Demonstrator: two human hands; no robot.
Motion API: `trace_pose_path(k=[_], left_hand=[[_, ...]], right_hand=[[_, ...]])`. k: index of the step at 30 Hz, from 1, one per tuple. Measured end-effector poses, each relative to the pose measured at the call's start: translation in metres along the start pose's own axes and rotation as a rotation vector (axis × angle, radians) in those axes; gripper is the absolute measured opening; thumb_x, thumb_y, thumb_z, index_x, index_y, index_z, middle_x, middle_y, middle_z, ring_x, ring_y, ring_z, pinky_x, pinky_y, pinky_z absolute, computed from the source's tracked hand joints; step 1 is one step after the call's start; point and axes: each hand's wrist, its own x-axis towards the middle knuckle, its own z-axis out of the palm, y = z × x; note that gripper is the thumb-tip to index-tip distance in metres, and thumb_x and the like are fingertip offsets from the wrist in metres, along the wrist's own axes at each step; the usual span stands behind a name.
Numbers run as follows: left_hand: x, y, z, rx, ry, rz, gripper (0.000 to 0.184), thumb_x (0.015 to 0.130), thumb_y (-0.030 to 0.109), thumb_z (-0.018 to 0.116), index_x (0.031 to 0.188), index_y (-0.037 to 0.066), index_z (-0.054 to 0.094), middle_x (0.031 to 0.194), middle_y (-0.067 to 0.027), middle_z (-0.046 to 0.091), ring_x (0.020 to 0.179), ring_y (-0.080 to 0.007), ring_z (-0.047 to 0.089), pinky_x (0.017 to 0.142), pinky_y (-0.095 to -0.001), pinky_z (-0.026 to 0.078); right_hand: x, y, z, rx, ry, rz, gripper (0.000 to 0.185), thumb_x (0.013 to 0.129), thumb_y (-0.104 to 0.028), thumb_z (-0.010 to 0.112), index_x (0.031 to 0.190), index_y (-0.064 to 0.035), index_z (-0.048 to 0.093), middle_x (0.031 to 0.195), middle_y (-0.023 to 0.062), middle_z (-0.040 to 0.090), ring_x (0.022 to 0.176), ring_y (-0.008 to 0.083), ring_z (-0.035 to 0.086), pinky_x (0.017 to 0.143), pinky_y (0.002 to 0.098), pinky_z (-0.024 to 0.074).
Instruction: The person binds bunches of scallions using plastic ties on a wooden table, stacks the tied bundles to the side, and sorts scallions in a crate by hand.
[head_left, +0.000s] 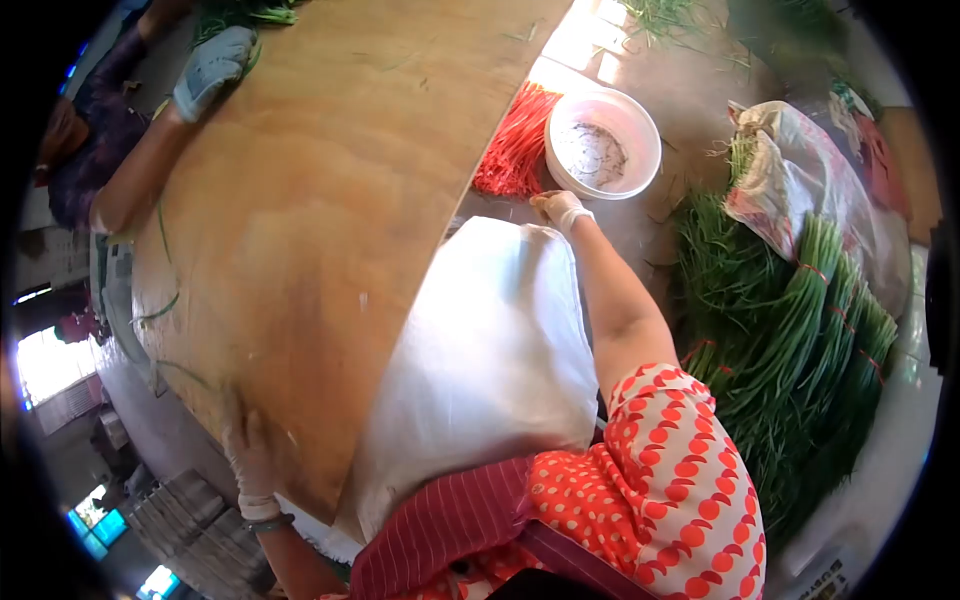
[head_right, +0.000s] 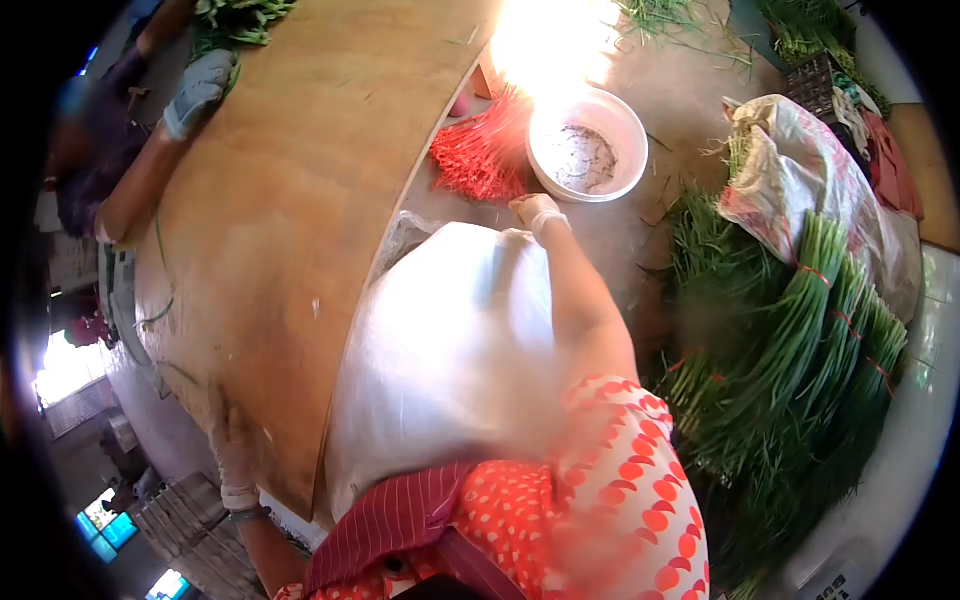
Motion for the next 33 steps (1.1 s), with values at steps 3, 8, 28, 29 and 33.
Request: trace_pose_path(k=[3,8,28,29,33], left_hand=[[0.012,-0.025,-0.002,-0.14,0.13,-0.294,0.043,0.094,0.02,0.044,0.13,-0.004,0.041,0.139,-0.0173,0.038,0.129,-0.0247,0.033,0.107,-0.0357,0.024],[0.005,-0.04,-0.007,-0.288,0.308,-0.448,0.044,0.095,0.021,0.043,0.131,-0.004,0.04,0.138,-0.0161,0.037,0.127,-0.026,0.035,0.106,-0.0346,0.026],[-0.001,0.005,0.001,-0.619,0.478,-0.327,0.036,0.095,0.017,0.044,0.127,-0.001,0.046,0.132,-0.0121,0.043,0.119,-0.0216,0.042,0.1,-0.0336,0.034],[-0.004,0.003,0.0,-0.641,0.508,-0.317,0.036,0.095,0.017,0.044,0.127,-0.001,0.046,0.132,-0.0121,0.043,0.119,-0.0216,0.042,0.1,-0.0336,0.034],[-0.032,-0.04,0.0,-0.367,0.468,-0.124,0.035,0.092,0.013,0.047,0.123,-0.002,0.049,0.13,-0.0156,0.044,0.119,-0.0262,0.044,0.1,-0.0352,0.035]], right_hand=[[0.027,-0.021,0.026,-0.123,0.179,0.046,0.026,0.079,-0.025,0.067,0.096,-0.0057,0.067,0.076,0.0077,0.064,0.065,0.0165,0.059,0.065,0.0283,0.0468],[0.033,-0.081,0.047,-0.455,0.181,0.116,0.065,0.076,-0.042,0.066,0.13,-0.0133,0.046,0.119,0.0146,0.057,0.112,0.0273,0.053,0.095,0.0372,0.0407],[-0.114,-0.052,-0.029,0.43,-0.298,0.13,0.027,0.089,-0.024,0.057,0.108,-0.0064,0.061,0.082,-0.0017,0.063,0.063,0.0063,0.056,0.056,0.0215,0.0425],[-0.132,-0.07,-0.039,0.563,-0.31,-0.004,0.027,0.088,-0.025,0.058,0.108,-0.0064,0.061,0.081,-0.0023,0.062,0.063,0.006,0.055,0.057,0.0212,0.0426],[-0.185,-0.14,-0.071,0.719,-0.272,-0.205,0.03,0.087,-0.023,0.061,0.109,-0.0036,0.061,0.081,-0.0018,0.06,0.064,0.007,0.053,0.058,0.0197,0.0425]])
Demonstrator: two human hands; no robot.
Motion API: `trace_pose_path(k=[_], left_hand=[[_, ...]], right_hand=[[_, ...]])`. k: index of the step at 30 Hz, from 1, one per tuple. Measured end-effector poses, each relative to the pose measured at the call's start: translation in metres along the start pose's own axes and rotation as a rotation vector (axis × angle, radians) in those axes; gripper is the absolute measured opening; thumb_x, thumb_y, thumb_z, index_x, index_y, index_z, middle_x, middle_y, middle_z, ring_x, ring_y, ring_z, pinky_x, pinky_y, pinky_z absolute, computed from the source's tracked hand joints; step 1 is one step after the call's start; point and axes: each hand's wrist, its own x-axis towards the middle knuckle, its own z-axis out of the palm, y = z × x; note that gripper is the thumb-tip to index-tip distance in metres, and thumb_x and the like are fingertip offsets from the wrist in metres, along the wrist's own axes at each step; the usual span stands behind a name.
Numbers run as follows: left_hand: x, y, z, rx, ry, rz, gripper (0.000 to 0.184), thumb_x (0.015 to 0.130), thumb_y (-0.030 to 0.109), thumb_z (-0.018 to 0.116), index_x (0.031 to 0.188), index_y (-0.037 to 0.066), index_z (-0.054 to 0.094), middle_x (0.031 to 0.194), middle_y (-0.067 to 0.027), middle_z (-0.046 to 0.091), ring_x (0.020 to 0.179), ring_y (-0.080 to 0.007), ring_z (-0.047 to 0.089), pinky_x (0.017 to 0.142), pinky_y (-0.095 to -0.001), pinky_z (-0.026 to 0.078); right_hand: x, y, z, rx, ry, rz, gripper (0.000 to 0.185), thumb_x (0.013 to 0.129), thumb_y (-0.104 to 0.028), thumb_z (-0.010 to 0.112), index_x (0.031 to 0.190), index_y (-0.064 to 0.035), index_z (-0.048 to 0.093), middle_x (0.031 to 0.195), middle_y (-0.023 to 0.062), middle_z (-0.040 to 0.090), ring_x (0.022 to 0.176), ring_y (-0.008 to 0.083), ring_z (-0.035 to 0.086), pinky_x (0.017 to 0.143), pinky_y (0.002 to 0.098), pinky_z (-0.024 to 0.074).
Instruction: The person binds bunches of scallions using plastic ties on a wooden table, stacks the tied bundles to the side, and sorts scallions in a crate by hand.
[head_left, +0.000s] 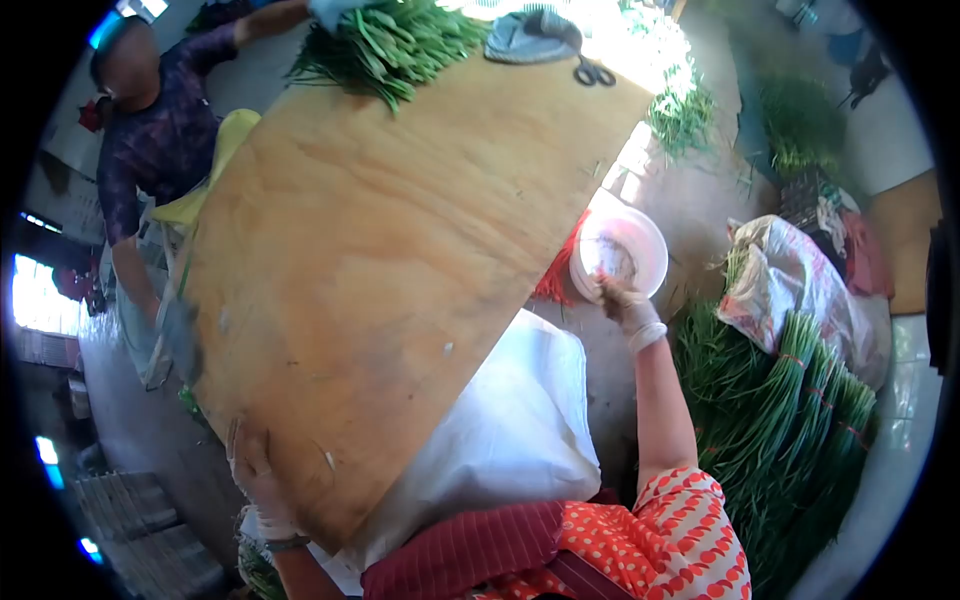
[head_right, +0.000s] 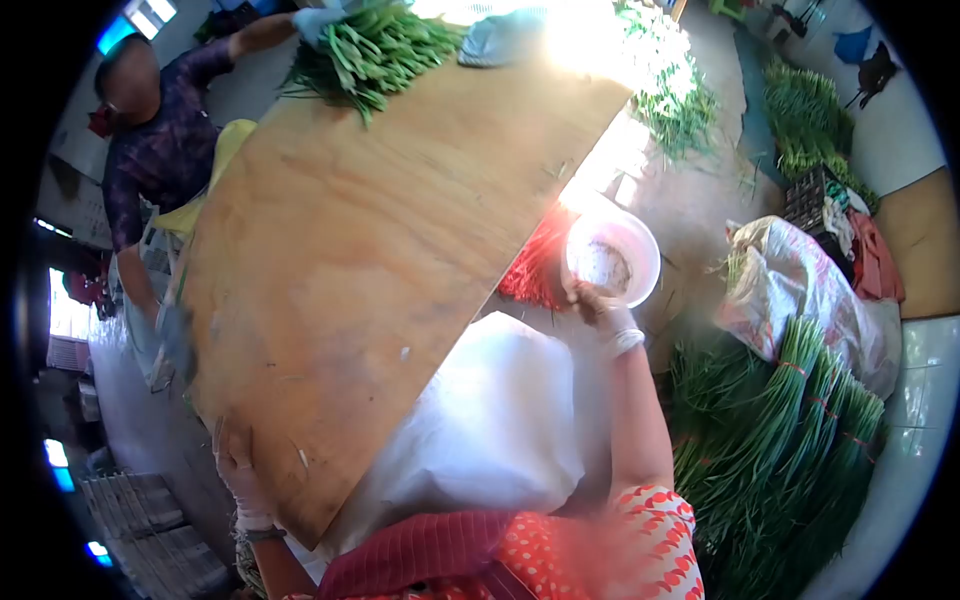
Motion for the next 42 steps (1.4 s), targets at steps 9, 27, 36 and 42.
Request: trace_pose_path(k=[9,27,36,42], left_hand=[[-0.051,-0.059,-0.059,0.102,0.036,0.005,0.034,0.088,0.007,0.051,0.122,0.003,0.052,0.128,-0.0158,0.048,0.119,-0.0287,0.045,0.1,-0.0365,0.035],[-0.052,-0.01,-0.09,-0.034,-0.204,0.131,0.035,0.086,0.014,0.053,0.118,-0.001,0.055,0.127,-0.0193,0.048,0.121,-0.0306,0.043,0.102,-0.0369,0.032],[-0.009,0.023,0.002,0.374,-0.467,0.53,0.052,0.079,0.03,0.057,0.125,0.006,0.049,0.13,-0.0193,0.044,0.123,-0.0381,0.037,0.105,-0.0463,0.026],[0.065,-0.068,-0.071,0.904,0.068,0.089,0.045,0.082,0.027,0.057,0.122,0.009,0.052,0.128,-0.0184,0.048,0.118,-0.0341,0.043,0.1,-0.0448,0.031]], right_hand=[[-0.085,-0.071,0.222,-0.009,-0.06,-0.488,0.028,0.089,-0.016,0.058,0.114,-0.0024,0.058,0.084,-0.0011,0.06,0.072,0.0056,0.054,0.064,0.0183,0.0436],[-0.175,0.048,0.327,-0.297,-0.499,0.421,0.037,0.09,-0.023,0.054,0.121,-0.002,0.05,0.109,0.0123,0.062,0.085,0.0175,0.063,0.073,0.0287,0.0513],[-0.103,0.009,0.286,-1.544,-0.412,-0.973,0.041,0.081,-0.019,0.058,0.121,-0.0096,0.053,0.117,0.0141,0.056,0.113,0.0332,0.049,0.098,0.0412,0.0373],[-0.093,-0.031,0.276,-1.837,-0.442,-1.075,0.038,0.08,-0.025,0.06,0.114,-0.0085,0.058,0.111,0.0163,0.059,0.105,0.0326,0.054,0.092,0.0401,0.0425]])
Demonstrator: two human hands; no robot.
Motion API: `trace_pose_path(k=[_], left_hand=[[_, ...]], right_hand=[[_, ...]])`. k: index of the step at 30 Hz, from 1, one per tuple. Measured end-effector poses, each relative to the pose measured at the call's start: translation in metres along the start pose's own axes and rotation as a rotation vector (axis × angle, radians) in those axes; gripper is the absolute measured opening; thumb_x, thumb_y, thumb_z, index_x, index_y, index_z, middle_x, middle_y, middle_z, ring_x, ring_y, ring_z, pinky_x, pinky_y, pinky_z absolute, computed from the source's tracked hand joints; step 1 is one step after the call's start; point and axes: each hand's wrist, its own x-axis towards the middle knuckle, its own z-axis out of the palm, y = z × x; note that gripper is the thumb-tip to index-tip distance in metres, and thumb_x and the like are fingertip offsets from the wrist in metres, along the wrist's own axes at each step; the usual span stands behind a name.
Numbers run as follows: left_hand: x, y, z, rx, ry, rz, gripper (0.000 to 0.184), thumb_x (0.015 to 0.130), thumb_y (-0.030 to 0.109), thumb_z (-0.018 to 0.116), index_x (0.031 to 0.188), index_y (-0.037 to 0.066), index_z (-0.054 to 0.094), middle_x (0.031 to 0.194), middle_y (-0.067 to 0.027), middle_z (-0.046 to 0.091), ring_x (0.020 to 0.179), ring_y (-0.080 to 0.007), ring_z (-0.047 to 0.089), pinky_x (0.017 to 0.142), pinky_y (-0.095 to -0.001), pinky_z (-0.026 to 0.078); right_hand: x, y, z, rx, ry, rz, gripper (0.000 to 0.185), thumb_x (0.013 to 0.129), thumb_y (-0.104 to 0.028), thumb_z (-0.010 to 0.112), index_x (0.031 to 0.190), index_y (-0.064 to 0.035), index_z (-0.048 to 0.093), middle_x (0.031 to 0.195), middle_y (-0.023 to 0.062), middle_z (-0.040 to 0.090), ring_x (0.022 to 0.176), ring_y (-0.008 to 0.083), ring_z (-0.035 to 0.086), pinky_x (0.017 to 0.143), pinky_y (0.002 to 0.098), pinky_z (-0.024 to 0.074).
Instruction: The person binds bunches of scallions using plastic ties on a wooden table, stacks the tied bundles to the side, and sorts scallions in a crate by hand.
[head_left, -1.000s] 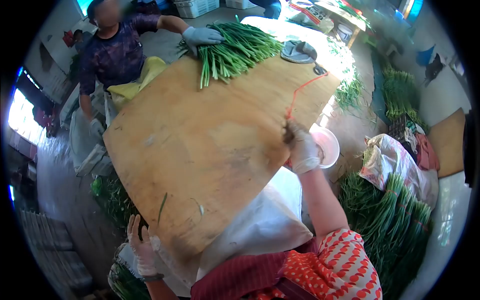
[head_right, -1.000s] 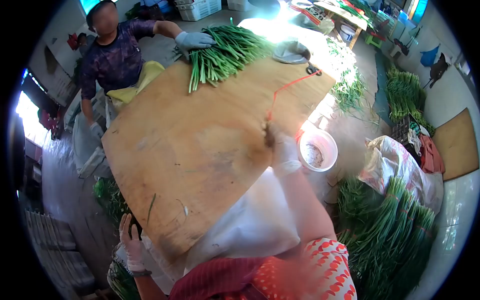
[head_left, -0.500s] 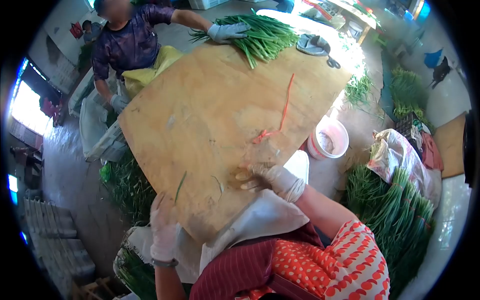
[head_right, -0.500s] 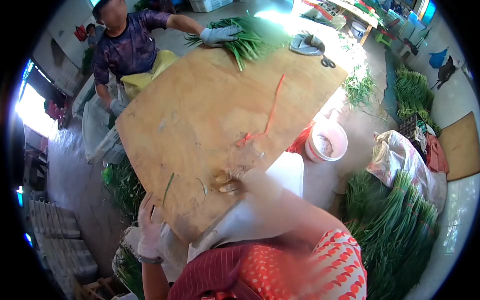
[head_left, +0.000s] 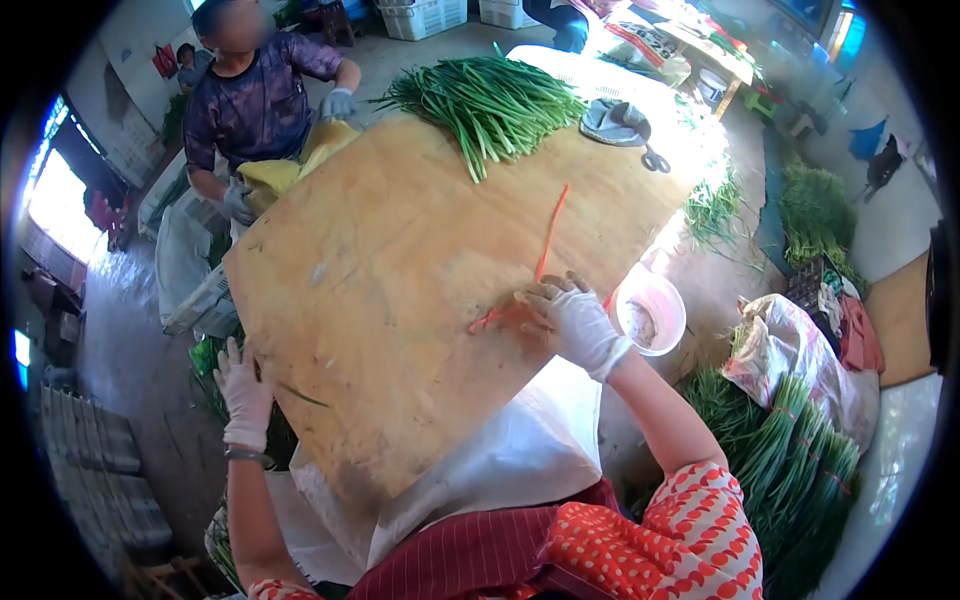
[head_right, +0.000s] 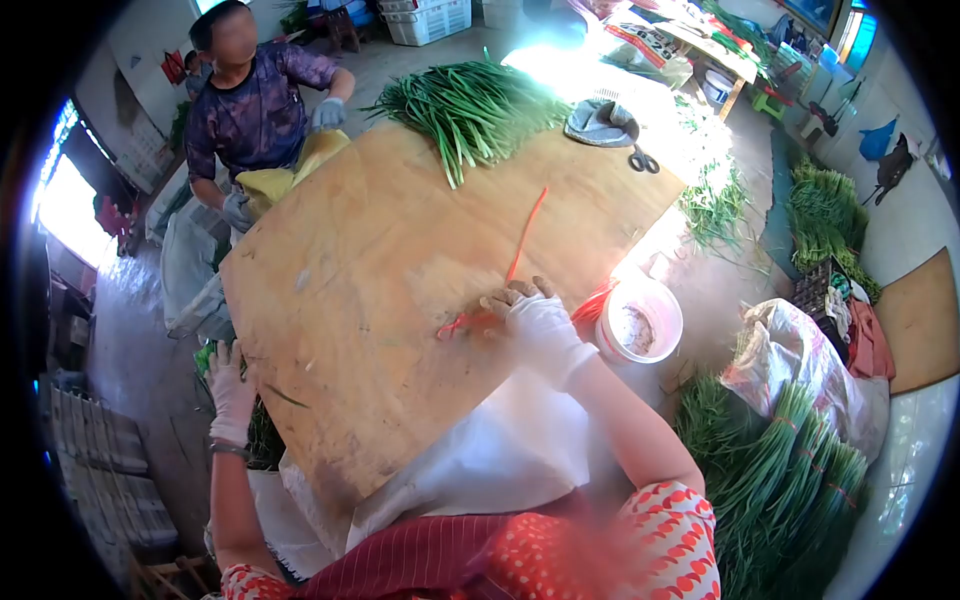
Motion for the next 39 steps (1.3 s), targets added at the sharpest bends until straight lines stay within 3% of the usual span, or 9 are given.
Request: trace_pose_path(k=[6,15,22,24,27,30,32,35,39], left_hand=[[0.048,0.034,0.004,-0.933,-0.13,0.064,0.03,0.083,0.013,0.056,0.109,-0.001,0.059,0.105,-0.019,0.062,0.096,-0.0303,0.06,0.084,-0.033,0.045],[0.158,0.162,0.0,-0.934,-0.272,0.265,0.031,0.085,0.022,0.057,0.108,0.001,0.061,0.104,-0.015,0.064,0.096,-0.0243,0.062,0.082,-0.0289,0.046],[0.204,0.234,-0.006,-1.081,-0.433,0.263,0.03,0.087,0.022,0.057,0.106,0.0,0.062,0.102,-0.0157,0.065,0.095,-0.0233,0.062,0.082,-0.0289,0.046],[0.208,0.24,-0.002,-1.119,-0.561,0.265,0.036,0.091,0.024,0.053,0.116,-0.002,0.056,0.104,-0.0071,0.064,0.096,-0.0107,0.057,0.085,-0.0237,0.043],[0.211,0.25,-0.007,-1.178,-0.568,0.257,0.033,0.088,0.023,0.056,0.107,-0.003,0.06,0.105,-0.0164,0.064,0.099,-0.0213,0.06,0.086,-0.0284,0.044],[0.224,0.261,-0.005,-1.186,-0.669,0.261,0.041,0.092,0.027,0.051,0.121,-0.003,0.053,0.109,-0.0063,0.062,0.099,-0.0107,0.055,0.086,-0.0251,0.042],[0.233,0.275,-0.006,-1.258,-0.654,0.237,0.047,0.092,0.031,0.05,0.125,-0.003,0.049,0.116,-0.0081,0.058,0.106,-0.0132,0.052,0.091,-0.0275,0.04],[0.253,0.287,0.025,-1.351,-0.568,0.348,0.058,0.092,0.038,0.047,0.132,-0.002,0.039,0.13,-0.011,0.047,0.118,-0.0182,0.044,0.1,-0.0322,0.033],[0.272,0.325,0.016,-1.621,-0.645,0.199,0.068,0.091,0.045,0.046,0.138,-0.002,0.028,0.14,-0.0127,0.034,0.128,-0.0246,0.034,0.107,-0.0358,0.025]], right_hand=[[0.076,0.06,-0.013,0.25,0.125,0.206,0.023,0.081,-0.023,0.059,0.097,-0.0087,0.067,0.087,0.0151,0.065,0.079,0.0318,0.062,0.072,0.0374,0.0496],[0.234,0.117,-0.026,0.081,0.0,0.445,0.031,0.082,-0.034,0.056,0.096,-0.0095,0.068,0.092,0.0146,0.066,0.086,0.0314,0.063,0.078,0.0395,0.049],[0.303,0.106,0.01,-0.104,-0.12,0.506,0.02,0.078,-0.015,0.06,0.095,-0.0127,0.07,0.102,0.0079,0.067,0.098,0.0225,0.063,0.076,0.0315,0.0507],[0.314,0.11,0.005,-0.096,-0.121,0.499,0.021,0.078,-0.016,0.06,0.097,-0.0133,0.07,0.103,0.0069,0.066,0.098,0.022,0.063,0.076,0.0313,0.0505],[0.323,0.125,-0.002,-0.088,-0.176,0.386,0.019,0.08,-0.016,0.059,0.092,-0.0062,0.069,0.095,0.0128,0.067,0.091,0.0268,0.064,0.074,0.0336,0.0505],[0.352,0.152,0.002,0.168,-0.348,0.334,0.026,0.083,-0.029,0.062,0.075,-0.0045,0.067,0.071,0.0076,0.065,0.063,0.0166,0.059,0.058,0.0309,0.0464],[0.356,0.171,0.0,0.65,-0.313,0.157,0.025,0.079,-0.02,0.063,0.099,-0.0062,0.067,0.085,0.0088,0.065,0.078,0.0246,0.062,0.067,0.0321,0.0483],[0.346,0.179,-0.024,1.291,0.206,0.004,0.033,0.083,-0.028,0.064,0.105,-0.0033,0.06,0.092,0.007,0.065,0.082,0.0146,0.062,0.068,0.0245,0.048],[0.344,0.282,-0.033,0.34,0.29,0.096,0.054,0.085,-0.04,0.057,0.125,-0.0044,0.049,0.115,0.0143,0.057,0.103,0.0242,0.056,0.082,0.0329,0.0473]])
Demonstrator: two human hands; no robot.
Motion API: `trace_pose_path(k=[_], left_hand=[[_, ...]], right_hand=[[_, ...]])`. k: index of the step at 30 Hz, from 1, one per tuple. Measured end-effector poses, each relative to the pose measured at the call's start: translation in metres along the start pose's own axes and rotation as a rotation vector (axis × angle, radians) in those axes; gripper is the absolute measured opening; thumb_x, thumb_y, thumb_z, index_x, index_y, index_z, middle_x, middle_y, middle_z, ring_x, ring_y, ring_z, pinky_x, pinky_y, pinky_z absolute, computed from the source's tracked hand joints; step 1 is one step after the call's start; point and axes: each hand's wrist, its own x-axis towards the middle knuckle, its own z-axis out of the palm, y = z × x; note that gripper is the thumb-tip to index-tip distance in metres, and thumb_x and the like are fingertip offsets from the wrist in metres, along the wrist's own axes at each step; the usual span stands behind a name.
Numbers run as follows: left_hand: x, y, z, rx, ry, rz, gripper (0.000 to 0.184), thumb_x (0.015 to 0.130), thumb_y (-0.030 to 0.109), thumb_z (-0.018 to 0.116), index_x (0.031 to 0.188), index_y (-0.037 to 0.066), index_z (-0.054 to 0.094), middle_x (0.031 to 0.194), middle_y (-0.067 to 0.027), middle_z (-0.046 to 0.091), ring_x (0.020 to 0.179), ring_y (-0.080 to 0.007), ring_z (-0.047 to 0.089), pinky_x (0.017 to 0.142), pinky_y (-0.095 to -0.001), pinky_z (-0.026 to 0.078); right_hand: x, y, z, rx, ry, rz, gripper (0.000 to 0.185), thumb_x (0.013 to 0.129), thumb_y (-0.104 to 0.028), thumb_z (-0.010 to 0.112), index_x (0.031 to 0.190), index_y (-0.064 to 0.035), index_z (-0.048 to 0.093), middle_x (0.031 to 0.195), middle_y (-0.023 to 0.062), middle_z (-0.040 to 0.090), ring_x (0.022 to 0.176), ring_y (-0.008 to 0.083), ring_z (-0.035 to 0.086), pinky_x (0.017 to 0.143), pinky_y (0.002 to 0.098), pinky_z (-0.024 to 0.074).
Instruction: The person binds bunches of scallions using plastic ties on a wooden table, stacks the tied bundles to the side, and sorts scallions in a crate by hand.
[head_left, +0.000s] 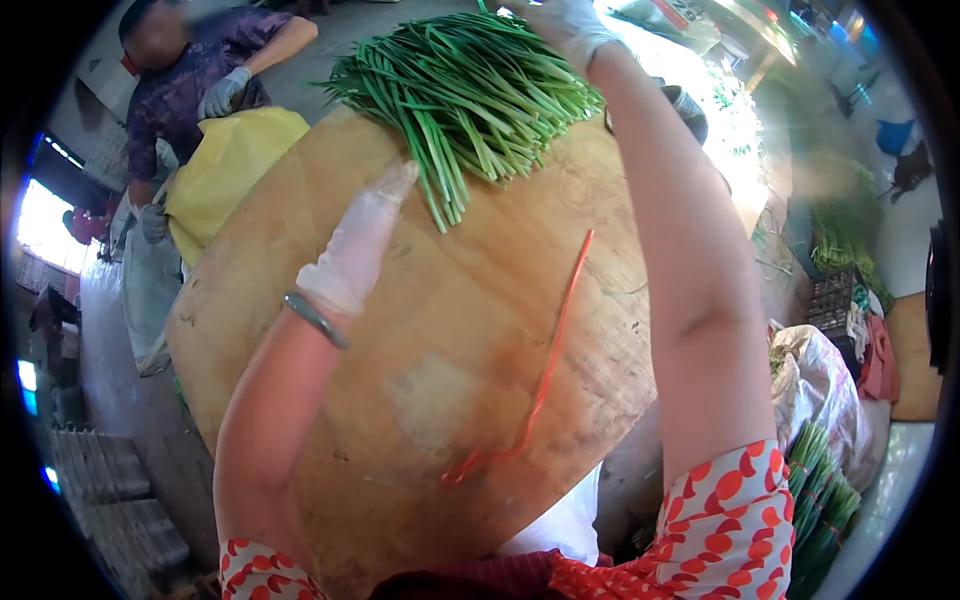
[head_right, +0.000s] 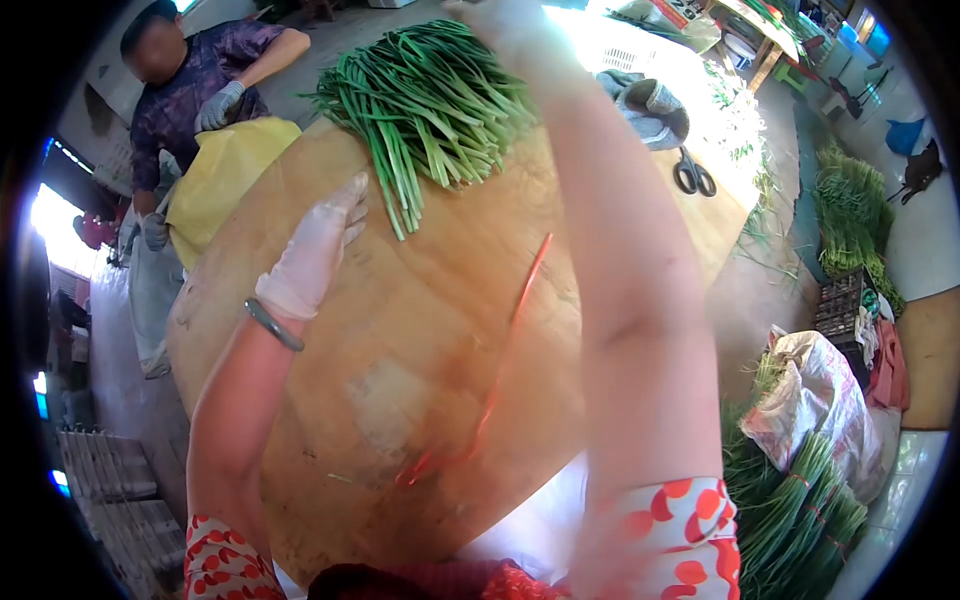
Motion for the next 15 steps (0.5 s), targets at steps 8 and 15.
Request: trace_pose_path(k=[8,15], left_hand=[[0.059,0.004,0.018,-0.248,0.125,-0.099,0.051,0.09,0.041,0.052,0.126,0.006,0.044,0.122,-0.0052,0.05,0.11,-0.0179,0.048,0.096,-0.0345,0.035],[0.099,0.007,0.006,-0.432,0.197,-0.168,0.042,0.086,0.035,0.061,0.12,0.012,0.049,0.115,-0.0017,0.055,0.101,-0.0148,0.054,0.08,-0.0349,0.048]], right_hand=[[-0.004,0.059,-0.026,-0.562,-0.237,0.385,0.115,0.063,-0.086,0.039,0.132,0.0063,0.035,0.131,0.0247,0.043,0.123,0.0343,0.042,0.103,0.039,0.0322],[-0.04,-0.004,-0.021,-0.227,-0.596,0.31,0.091,0.065,-0.074,0.058,0.125,-0.0067,0.049,0.116,0.0147,0.059,0.115,0.0249,0.05,0.1,0.0396,0.0361]])
